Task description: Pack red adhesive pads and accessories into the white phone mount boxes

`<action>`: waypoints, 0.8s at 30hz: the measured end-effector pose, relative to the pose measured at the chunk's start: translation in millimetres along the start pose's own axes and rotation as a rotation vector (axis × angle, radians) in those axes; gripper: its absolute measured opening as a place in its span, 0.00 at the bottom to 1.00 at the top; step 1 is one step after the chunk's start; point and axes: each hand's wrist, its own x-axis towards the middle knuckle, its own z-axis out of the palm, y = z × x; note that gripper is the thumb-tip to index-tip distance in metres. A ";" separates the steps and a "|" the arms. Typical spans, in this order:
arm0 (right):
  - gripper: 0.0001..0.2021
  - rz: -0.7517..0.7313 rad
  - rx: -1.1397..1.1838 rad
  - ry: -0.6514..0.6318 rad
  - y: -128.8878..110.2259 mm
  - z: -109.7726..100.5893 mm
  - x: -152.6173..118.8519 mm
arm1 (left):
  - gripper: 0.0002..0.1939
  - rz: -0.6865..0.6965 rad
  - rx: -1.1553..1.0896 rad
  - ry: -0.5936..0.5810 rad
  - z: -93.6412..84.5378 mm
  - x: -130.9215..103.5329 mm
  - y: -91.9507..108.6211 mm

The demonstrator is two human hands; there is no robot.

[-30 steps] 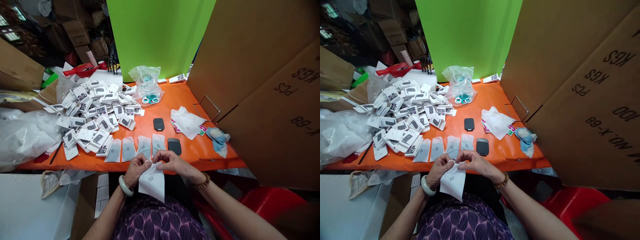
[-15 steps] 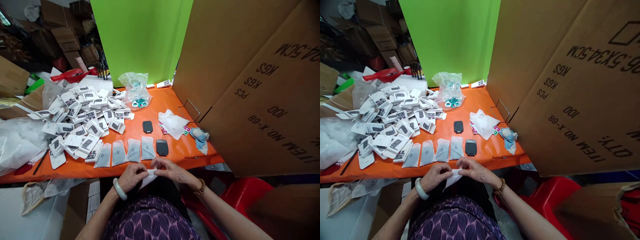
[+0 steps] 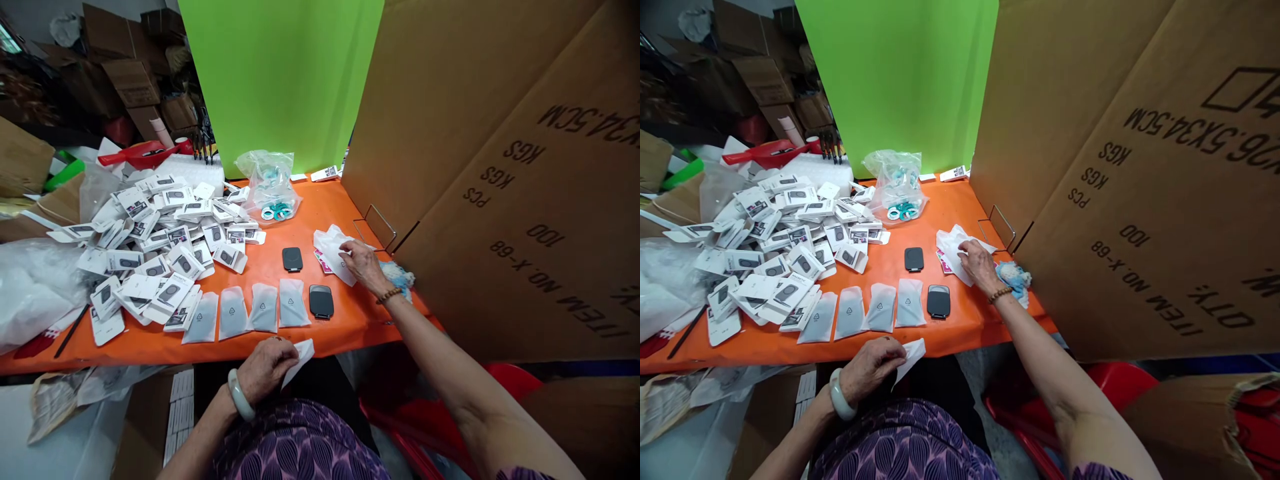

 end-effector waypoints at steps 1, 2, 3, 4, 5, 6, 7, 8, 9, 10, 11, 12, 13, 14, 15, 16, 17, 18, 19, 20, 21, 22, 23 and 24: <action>0.06 -0.009 0.004 -0.031 -2.5 0.9 2.6 | 0.05 -0.010 0.003 0.005 -1.2 0.1 1.1; 0.06 -0.019 0.012 -0.074 -4.3 1.4 3.3 | 0.04 -0.019 0.009 0.005 -2.4 0.1 2.2; 0.07 -0.029 0.024 -0.125 -5.1 1.5 1.9 | 0.04 -0.025 0.017 0.000 -3.6 -0.1 3.2; 0.07 -0.036 0.034 -0.184 -4.9 1.2 -1.6 | 0.04 -0.026 0.026 -0.008 -4.6 -0.3 4.0; 0.07 -0.038 0.044 -0.247 -4.1 0.4 -6.9 | 0.04 -0.021 0.036 -0.018 -5.5 -0.6 4.6; 0.08 -0.027 0.051 -0.312 -2.9 -0.5 -13.7 | 0.05 -0.015 0.045 -0.023 -6.0 -0.9 5.0; 0.08 -0.002 0.058 -0.374 -1.5 -1.4 -21.5 | 0.06 -0.009 0.053 -0.022 -6.2 -1.0 5.4; 0.08 0.030 0.073 -0.429 -0.2 -1.8 -29.7 | 0.07 -0.004 0.059 -0.018 -6.0 -1.1 5.6; 0.08 0.062 0.096 -0.471 0.6 -1.7 -37.8 | 0.08 -0.001 0.060 -0.011 -5.5 -1.0 5.7; 0.09 0.088 0.128 -0.498 0.8 -0.7 -45.2 | 0.08 0.002 0.057 -0.005 -4.7 -0.7 5.8; 0.08 0.105 0.161 -0.500 0.5 1.0 -51.5 | 0.08 0.006 0.051 -0.004 -3.8 -0.3 5.9; 0.08 0.114 0.194 -0.479 -0.4 3.3 -56.6 | 0.07 0.010 0.046 -0.006 -2.7 0.3 5.9; 0.09 0.111 0.222 -0.451 -1.8 6.0 -60.3 | 0.06 0.015 0.046 -0.013 -1.7 0.9 5.9; 0.12 0.104 0.241 -0.426 -3.5 8.8 -62.6 | 0.06 0.020 0.057 -0.021 -0.8 1.6 5.9; 0.15 0.091 0.251 -0.415 -5.6 11.4 -63.8 | 0.06 0.024 0.078 -0.030 -0.2 2.3 5.9; 0.18 0.075 0.250 -0.421 -8.0 13.5 -63.9 | 0.06 0.028 0.107 -0.041 0.3 2.9 5.9; 0.20 0.059 0.239 -0.439 -10.6 15.2 -63.3 | 0.06 0.032 0.139 -0.050 0.5 3.3 5.9; 0.21 0.047 0.219 -0.460 -13.5 16.2 -62.2 | 0.06 0.037 0.169 -0.056 0.5 3.5 6.0; 0.21 0.044 0.194 -0.480 -16.5 16.6 -60.8 | 0.06 0.041 0.196 -0.058 0.3 3.5 6.0; 0.20 0.052 0.171 -0.499 -19.6 16.4 -59.3 | 0.06 0.045 0.216 -0.057 0.1 3.3 6.1; 0.20 0.070 0.153 -0.519 -22.7 15.9 -58.0 | 0.07 0.050 0.230 -0.053 -0.2 3.0 6.2; 0.19 0.095 0.147 -0.542 -25.4 15.1 -56.9 | 0.07 0.055 0.239 -0.047 -0.5 2.6 6.2; 0.19 0.124 0.153 -0.568 -27.6 14.2 -56.2 | 0.07 0.062 0.243 -0.041 -0.8 2.3 6.2; 0.19 0.152 0.178 -0.592 -29.0 13.4 -55.9 | 0.07 0.069 0.245 -0.037 -1.1 2.0 6.0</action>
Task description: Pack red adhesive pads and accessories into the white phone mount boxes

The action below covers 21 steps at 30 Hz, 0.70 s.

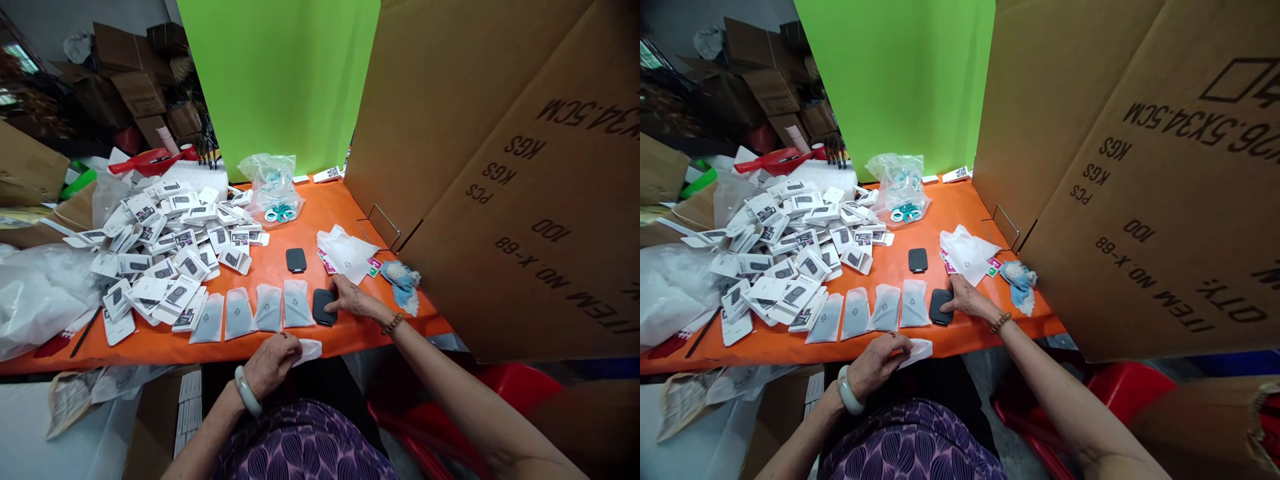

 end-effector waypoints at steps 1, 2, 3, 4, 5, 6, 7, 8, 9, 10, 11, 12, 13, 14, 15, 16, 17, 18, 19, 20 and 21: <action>0.19 0.015 0.047 -0.018 -0.5 -0.3 -0.6 | 0.07 0.006 0.000 0.004 -0.3 -0.2 -0.4; 0.19 0.019 0.109 -0.027 -0.3 -0.4 -1.6 | 0.07 0.012 -0.001 0.007 -0.6 -0.3 -1.1; 0.18 0.013 0.182 -0.025 0.5 -0.5 -2.9 | 0.06 0.017 -0.002 0.010 -1.0 -0.4 -2.0; 0.18 0.001 0.259 -0.015 1.2 -0.6 -4.9 | 0.06 0.022 -0.003 0.014 -1.3 -0.5 -3.1; 0.17 -0.019 0.333 0.006 1.3 -0.8 -7.5 | 0.06 0.028 -0.006 0.018 -1.6 -0.5 -4.3; 0.17 -0.046 0.398 0.035 0.0 -1.2 -11.0 | 0.06 0.033 -0.011 0.022 -1.9 -0.6 -5.4; 0.16 -0.076 0.451 0.068 -3.2 -1.6 -15.4 | 0.06 0.040 -0.020 0.026 -2.1 -0.7 -6.2; 0.15 -0.108 0.498 0.103 -8.4 -1.8 -20.5 | 0.05 0.046 -0.036 0.031 -2.2 -0.8 -6.6; 0.15 -0.142 0.548 0.133 -15.4 -1.7 -26.2 | 0.05 0.052 -0.058 0.036 -2.2 -0.8 -6.5; 0.15 -0.175 0.604 0.151 -23.8 -0.9 -32.3 | 0.05 0.060 -0.088 0.042 -2.3 -1.0 -5.8; 0.16 -0.204 0.664 0.153 -32.9 0.7 -38.4 | 0.04 0.070 -0.121 0.047 -2.4 -1.1 -4.5; 0.16 -0.229 0.723 0.142 -41.7 3.1 -44.2 | 0.04 0.082 -0.155 0.054 -2.9 -1.4 -2.7; 0.17 -0.251 0.773 0.123 -49.5 6.2 -49.4 | 0.04 0.091 -0.185 0.064 -3.6 -1.9 -0.5; 0.17 -0.266 0.809 0.100 -55.8 9.7 -54.0 | 0.04 0.099 -0.209 0.076 -4.8 -2.5 2.1; 0.16 -0.271 0.831 0.078 -60.3 13.3 -57.8 | 0.03 0.103 -0.225 0.092 -6.3 -3.4 4.9; 0.16 -0.271 0.842 0.060 -63.1 16.5 -60.9 | 0.04 0.102 -0.237 0.108 -8.0 -4.4 7.7; 0.16 -0.266 0.848 0.041 -64.6 19.1 -63.5 | 0.04 0.097 -0.251 0.125 -9.7 -5.5 10.6; 0.16 -0.259 0.847 0.014 -65.2 20.7 -65.6 | 0.04 0.087 -0.271 0.138 -11.2 -6.6 13.4; 0.16 -0.253 0.838 -0.029 -65.3 21.5 -67.3 | 0.04 0.075 -0.298 0.147 -12.1 -7.7 16.0; 0.15 -0.254 0.817 -0.087 -65.5 21.4 -68.7 | 0.05 0.060 -0.330 0.153 -12.3 -8.5 18.2; 0.15 -0.261 0.783 -0.152 -65.9 20.8 -70.0 | 0.05 0.041 -0.364 0.157 -11.5 -9.2 20.1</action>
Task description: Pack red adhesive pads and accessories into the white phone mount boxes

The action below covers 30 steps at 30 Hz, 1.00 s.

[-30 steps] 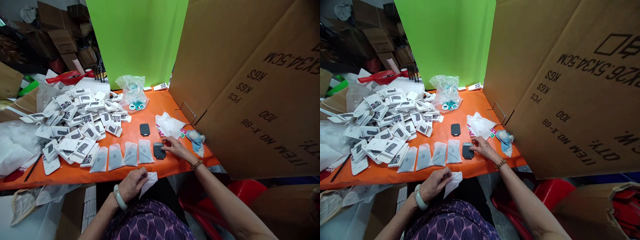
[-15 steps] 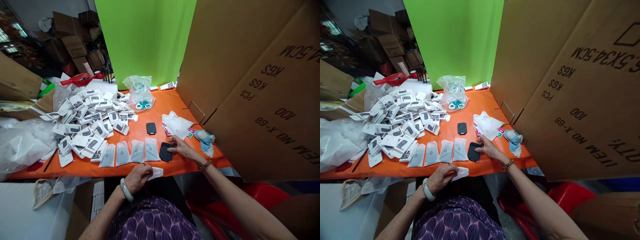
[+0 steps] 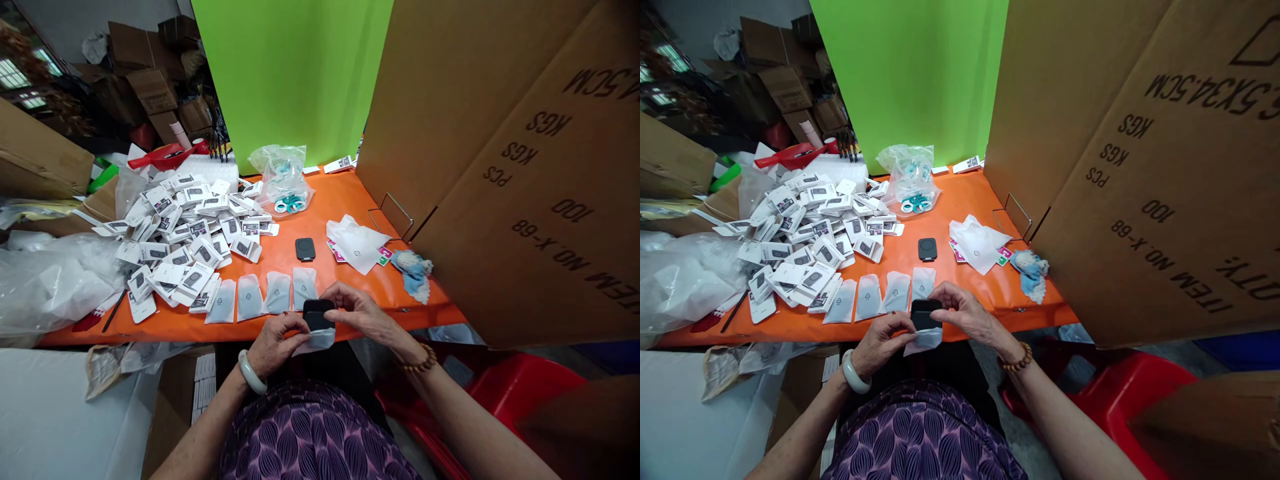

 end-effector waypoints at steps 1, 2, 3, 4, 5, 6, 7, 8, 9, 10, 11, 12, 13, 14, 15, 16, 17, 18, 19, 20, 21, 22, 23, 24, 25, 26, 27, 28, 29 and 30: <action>0.14 0.017 -0.034 -0.061 -1.4 0.1 -1.0 | 0.05 -0.023 -0.030 0.012 2.0 -0.7 0.6; 0.13 0.028 -0.072 -0.109 -3.0 0.3 -1.9 | 0.05 -0.047 -0.060 0.031 4.6 -1.3 0.5; 0.12 0.031 -0.109 -0.134 -4.7 0.7 -3.0 | 0.05 -0.072 -0.097 0.057 7.4 -1.9 -0.4; 0.13 0.026 -0.139 -0.132 -6.1 1.2 -4.3 | 0.06 -0.095 -0.144 0.092 10.2 -2.3 -1.6; 0.14 0.013 -0.157 -0.103 -7.2 1.8 -6.1 | 0.07 -0.114 -0.199 0.135 12.6 -2.6 -2.9; 0.15 -0.005 -0.163 -0.057 -8.1 2.6 -8.5 | 0.08 -0.126 -0.257 0.183 14.4 -2.8 -3.9; 0.16 -0.031 -0.161 -0.006 -8.6 3.8 -11.4 | 0.09 -0.132 -0.317 0.234 15.6 -2.9 -4.4; 0.16 -0.065 -0.161 0.047 -8.8 5.3 -14.9 | 0.10 -0.135 -0.373 0.278 16.2 -2.8 -4.2; 0.15 -0.104 -0.170 0.096 -8.7 7.5 -18.8 | 0.11 -0.135 -0.423 0.315 16.4 -2.7 -3.3; 0.13 -0.145 -0.192 0.132 -8.1 10.4 -22.8 | 0.12 -0.132 -0.465 0.339 16.6 -2.7 -1.8; 0.11 -0.184 -0.225 0.151 -7.1 14.1 -26.6 | 0.12 -0.128 -0.500 0.352 17.1 -2.6 0.0; 0.09 -0.217 -0.260 0.156 -5.4 18.4 -29.9 | 0.12 -0.121 -0.527 0.356 18.0 -2.7 1.7; 0.08 -0.237 -0.293 0.152 -3.1 23.2 -32.5 | 0.12 -0.111 -0.547 0.357 19.5 -2.9 3.1; 0.07 -0.245 -0.319 0.146 -0.2 28.1 -34.4 | 0.12 -0.103 -0.561 0.361 21.4 -3.2 3.8; 0.07 -0.242 -0.333 0.148 3.0 32.6 -35.4 | 0.11 -0.098 -0.575 0.368 23.6 -3.4 3.8; 0.08 -0.229 -0.338 0.168 6.3 36.5 -35.7 | 0.11 -0.100 -0.596 0.375 25.7 -3.6 3.1; 0.08 -0.210 -0.333 0.206 9.4 39.5 -35.4 | 0.11 -0.106 -0.628 0.384 27.4 -3.7 2.0; 0.07 -0.187 -0.314 0.250 12.2 41.6 -34.8 | 0.12 -0.118 -0.667 0.396 28.6 -3.5 0.7; 0.07 -0.165 -0.283 0.288 14.6 43.1 -34.1 | 0.12 -0.131 -0.714 0.415 29.1 -3.0 -0.4; 0.10 -0.140 -0.248 0.308 16.6 44.2 -33.4 | 0.13 -0.146 -0.764 0.435 29.0 -2.1 -1.0; 0.14 -0.110 -0.220 0.298 18.6 45.3 -32.8 | 0.14 -0.159 -0.814 0.456 28.5 -0.8 -1.1; 0.18 -0.078 -0.203 0.262 20.6 46.5 -32.3 | 0.15 -0.172 -0.858 0.476 27.6 0.7 -0.7; 0.19 -0.045 -0.193 0.211 23.2 47.8 -31.9 | 0.16 -0.183 -0.889 0.490 26.7 2.4 0.0; 0.18 -0.016 -0.179 0.163 26.3 48.9 -31.2 | 0.17 -0.192 -0.906 0.500 25.8 4.1 0.8; 0.16 0.009 -0.150 0.132 30.0 49.2 -30.0 | 0.18 -0.200 -0.908 0.505 25.0 5.5 1.2; 0.15 0.029 -0.095 0.118 34.2 48.1 -28.2 | 0.19 -0.209 -0.893 0.509 24.1 6.5 0.9; 0.15 0.044 -0.022 0.124 38.6 44.7 -25.4 | 0.18 -0.217 -0.869 0.512 22.9 7.0 -0.3; 0.17 0.061 0.051 0.143 42.7 38.7 -21.8 | 0.18 -0.222 -0.837 0.515 21.1 6.7 -2.6; 0.20 0.081 0.104 0.169 46.2 29.9 -17.3 | 0.17 -0.222 -0.795 0.521 18.4 5.9 -6.2; 0.22 0.102 0.130 0.201 48.7 18.6 -12.1 | 0.17 -0.219 -0.741 0.529 14.7 4.4 -11.0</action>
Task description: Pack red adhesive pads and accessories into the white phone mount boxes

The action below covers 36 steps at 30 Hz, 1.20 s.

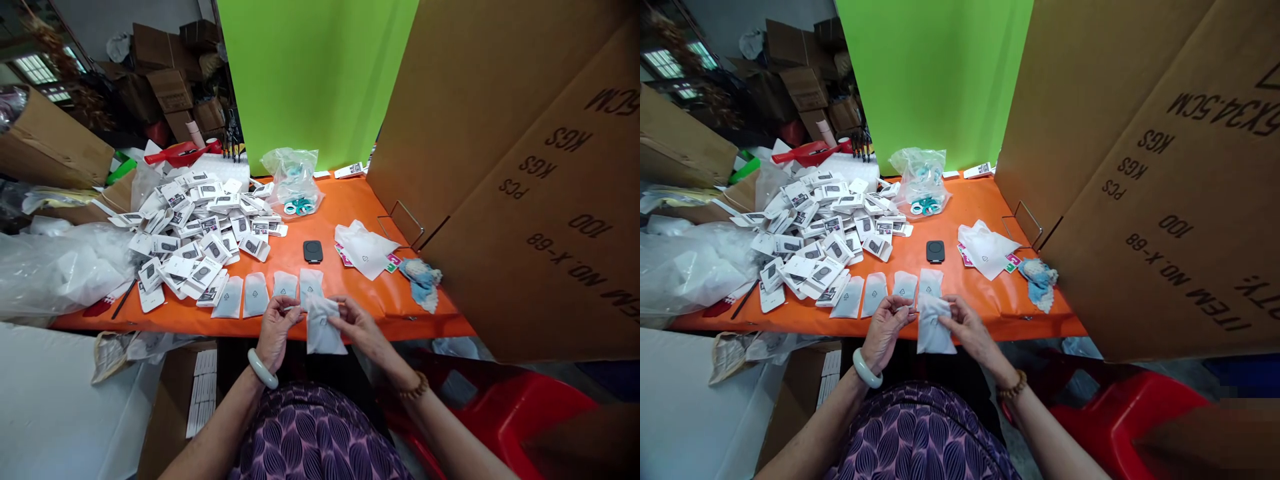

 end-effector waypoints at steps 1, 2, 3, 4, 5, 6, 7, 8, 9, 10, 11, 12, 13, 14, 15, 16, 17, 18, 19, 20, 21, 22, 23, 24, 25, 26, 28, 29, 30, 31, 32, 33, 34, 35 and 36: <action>0.23 0.020 -0.003 0.036 -0.8 -11.7 8.1 | 0.17 0.028 0.065 0.011 -7.5 2.3 -0.9; 0.23 0.034 -0.027 0.076 -2.8 -23.9 16.5 | 0.16 0.062 0.145 0.027 -16.4 5.1 -1.6; 0.23 0.045 -0.068 0.108 -5.4 -35.8 24.9 | 0.15 0.099 0.241 0.050 -26.3 8.2 -2.0; 0.22 0.049 -0.125 0.131 -8.1 -46.5 33.0 | 0.13 0.135 0.351 0.080 -37.0 11.4 -2.2; 0.21 0.047 -0.193 0.144 -10.4 -55.4 40.7 | 0.12 0.171 0.465 0.117 -48.1 14.7 -2.1; 0.20 0.042 -0.274 0.149 -11.9 -62.2 47.9 | 0.11 0.209 0.579 0.158 -59.3 17.9 -1.7; 0.18 0.036 -0.371 0.152 -12.1 -66.9 54.5 | 0.10 0.249 0.690 0.196 -70.4 20.8 -1.0; 0.17 0.029 -0.478 0.157 -11.0 -69.7 60.3 | 0.09 0.290 0.798 0.228 -81.3 23.5 -0.1; 0.15 0.019 -0.590 0.162 -8.6 -71.0 65.1 | 0.09 0.329 0.903 0.254 -91.8 26.0 1.0; 0.14 -0.004 -0.704 0.169 -5.2 -71.2 68.8 | 0.10 0.363 1.003 0.277 -101.9 28.4 2.1; 0.13 -0.052 -0.818 0.178 -1.2 -70.5 71.1 | 0.10 0.390 1.097 0.300 -111.2 30.7 3.3; 0.12 -0.125 -0.924 0.189 3.1 -69.2 72.1 | 0.12 0.404 1.187 0.321 -119.7 33.0 4.4; 0.12 -0.213 -1.013 0.196 7.3 -67.0 71.7 | 0.13 0.404 1.272 0.338 -126.9 35.4 5.2; 0.12 -0.301 -1.084 0.200 11.3 -64.0 70.1 | 0.15 0.390 1.353 0.347 -132.8 37.9 5.7; 0.13 -0.369 -1.145 0.217 14.8 -59.8 67.5 | 0.17 0.361 1.429 0.341 -136.9 40.6 5.8; 0.14 -0.406 -1.203 0.251 17.8 -54.2 64.3 | 0.20 0.321 1.499 0.324 -139.2 43.2 5.5; 0.16 -0.416 -1.257 0.293 20.3 -47.2 61.0 | 0.23 0.273 1.561 0.304 -139.7 45.9 4.9; 0.18 -0.413 -1.307 0.336 22.4 -38.9 58.0 | 0.26 0.225 1.612 0.289 -138.4 48.4 3.9; 0.20 -0.408 -1.353 0.367 24.2 -29.6 55.8 | 0.29 0.182 1.651 0.283 -135.5 50.7 2.7; 0.22 -0.410 -1.393 0.377 25.7 -19.7 54.4 | 0.31 0.149 1.677 0.284 -131.3 52.7 1.4; 0.22 -0.421 -1.420 0.360 26.9 -9.7 54.2 | 0.32 0.127 1.692 0.288 -126.2 54.2 -0.2; 0.23 -0.438 -1.433 0.325 27.8 0.0 55.0 | 0.32 0.116 1.699 0.288 -120.5 55.4 -1.9; 0.23 -0.453 -1.438 0.293 28.5 9.1 56.6 | 0.32 0.113 1.703 0.282 -114.5 56.0 -3.8; 0.23 -0.463 -1.440 0.271 28.9 17.3 58.9 | 0.31 0.115 1.706 0.271 -108.5 56.1 -6.0; 0.24 -0.467 -1.440 0.254 29.2 24.7 61.6 | 0.31 0.121 1.709 0.259 -102.8 55.7 -8.3; 0.24 -0.468 -1.440 0.236 29.5 31.1 64.3 | 0.30 0.127 1.715 0.250 -97.4 54.9 -10.8; 0.25 -0.472 -1.445 0.185 30.2 41.5 68.8 | 0.30 0.140 1.721 0.245 -88.1 52.5 -15.7; 0.25 -0.481 -1.450 0.150 30.8 45.4 70.3 | 0.30 0.145 1.721 0.241 -84.3 51.2 -17.8; 0.25 -0.493 -1.455 0.111 31.4 48.5 71.3 | 0.30 0.150 1.720 0.235 -81.2 50.0 -19.7; 0.25 -0.505 -1.458 0.073 32.1 50.5 71.7 | 0.30 0.152 1.719 0.226 -78.7 49.0 -21.2; 0.24 -0.517 -1.457 0.044 32.7 51.3 71.8 | 0.30 0.154 1.717 0.216 -77.0 48.1 -22.4; 0.24 -0.528 -1.452 0.021 33.1 51.1 71.7 | 0.30 0.155 1.715 0.210 -76.0 47.5 -23.3; 0.23 -0.538 -1.442 0.005 33.3 49.7 71.6 | 0.30 0.158 1.712 0.207 -75.7 47.1 -24.0; 0.23 -0.547 -1.431 -0.005 33.2 47.3 71.7 | 0.30 0.161 1.705 0.205 -76.0 46.7 -24.5; 0.22 -0.555 -1.418 -0.011 32.8 44.3 72.0 | 0.30 0.166 1.697 0.203 -76.7 46.4 -24.9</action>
